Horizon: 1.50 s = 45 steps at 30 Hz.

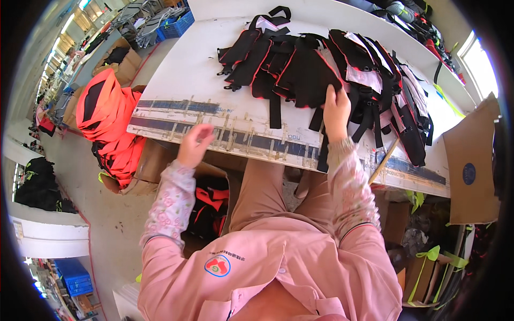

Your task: Sorting and inspecting black and pink fabric parts for life jackets at a factory workbench.

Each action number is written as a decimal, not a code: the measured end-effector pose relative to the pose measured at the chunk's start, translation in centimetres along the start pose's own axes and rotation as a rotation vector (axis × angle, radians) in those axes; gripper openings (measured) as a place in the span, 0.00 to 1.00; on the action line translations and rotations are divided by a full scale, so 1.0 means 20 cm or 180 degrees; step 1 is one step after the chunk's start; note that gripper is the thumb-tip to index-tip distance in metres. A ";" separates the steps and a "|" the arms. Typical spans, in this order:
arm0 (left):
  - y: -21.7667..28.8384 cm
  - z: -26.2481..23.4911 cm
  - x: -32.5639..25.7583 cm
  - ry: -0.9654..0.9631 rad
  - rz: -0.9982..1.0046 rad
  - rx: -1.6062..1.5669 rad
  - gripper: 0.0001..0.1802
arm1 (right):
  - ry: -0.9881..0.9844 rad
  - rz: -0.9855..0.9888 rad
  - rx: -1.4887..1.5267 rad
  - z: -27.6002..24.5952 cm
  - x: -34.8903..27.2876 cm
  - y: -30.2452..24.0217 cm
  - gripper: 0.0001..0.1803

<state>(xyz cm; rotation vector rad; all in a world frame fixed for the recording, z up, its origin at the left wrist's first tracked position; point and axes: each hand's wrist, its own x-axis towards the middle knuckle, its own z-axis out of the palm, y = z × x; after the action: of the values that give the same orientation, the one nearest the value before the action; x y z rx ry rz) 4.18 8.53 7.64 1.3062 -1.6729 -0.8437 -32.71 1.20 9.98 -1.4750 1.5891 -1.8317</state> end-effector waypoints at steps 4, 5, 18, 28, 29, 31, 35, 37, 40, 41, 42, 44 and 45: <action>0.33 0.45 0.13 -0.0006 0.1632 0.0453 0.16 | -0.0187 0.1536 0.1542 -0.04 -0.43 -0.07 0.11; 0.33 0.56 0.14 -0.0197 0.1889 0.0550 0.17 | -0.0373 0.2082 0.1368 -0.06 -0.53 -0.08 0.11; 0.11 0.87 -0.04 -0.2230 0.1081 0.1443 0.46 | -0.1926 0.0869 -0.0010 -0.28 -0.78 0.17 0.38; 0.11 0.87 0.00 -0.2144 0.0879 0.0943 0.32 | -0.1765 -0.0008 -0.0887 -0.23 -0.74 0.13 0.26; 0.11 0.88 -0.01 -0.2131 0.0865 0.0942 0.32 | -0.1687 -0.0043 -0.1059 -0.21 -0.72 0.11 0.23; 0.09 0.90 -0.01 -0.1838 0.0586 0.0716 0.33 | -0.1548 -0.0166 -0.1231 -0.17 -0.68 0.09 0.15; 0.13 0.93 -0.05 -0.0754 0.0711 0.0552 0.26 | -0.1182 -0.0052 -0.0890 -0.08 -0.66 0.11 0.08; 0.14 0.88 -0.03 -0.0025 0.1410 0.0945 0.25 | -0.0900 0.0709 -0.0269 -0.04 -0.68 0.07 0.07; 0.23 0.76 -0.04 0.0267 0.0859 0.1570 0.20 | -0.0896 0.0864 0.0173 -0.01 -0.70 0.07 0.07; 0.20 0.75 -0.05 0.0264 0.0855 0.1578 0.20 | -0.0910 0.0939 0.0377 0.01 -0.71 0.05 0.06; 0.14 0.76 -0.07 0.0166 0.0437 0.0765 0.16 | -0.0940 0.0794 0.0419 0.01 -0.72 0.05 0.05; 0.03 0.81 -0.08 0.0408 0.0250 -0.0602 0.08 | -0.0988 0.0409 0.0322 0.02 -0.71 -0.05 0.04; -0.02 0.81 -0.08 0.0407 0.0210 -0.0589 0.08 | -0.1012 0.0020 0.0219 0.03 -0.70 -0.09 0.03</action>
<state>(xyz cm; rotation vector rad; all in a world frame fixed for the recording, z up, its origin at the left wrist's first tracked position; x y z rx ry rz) -10.05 10.21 -0.05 1.1482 -1.4927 -0.8369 -25.63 12.21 4.58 -1.6309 1.3626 -1.5378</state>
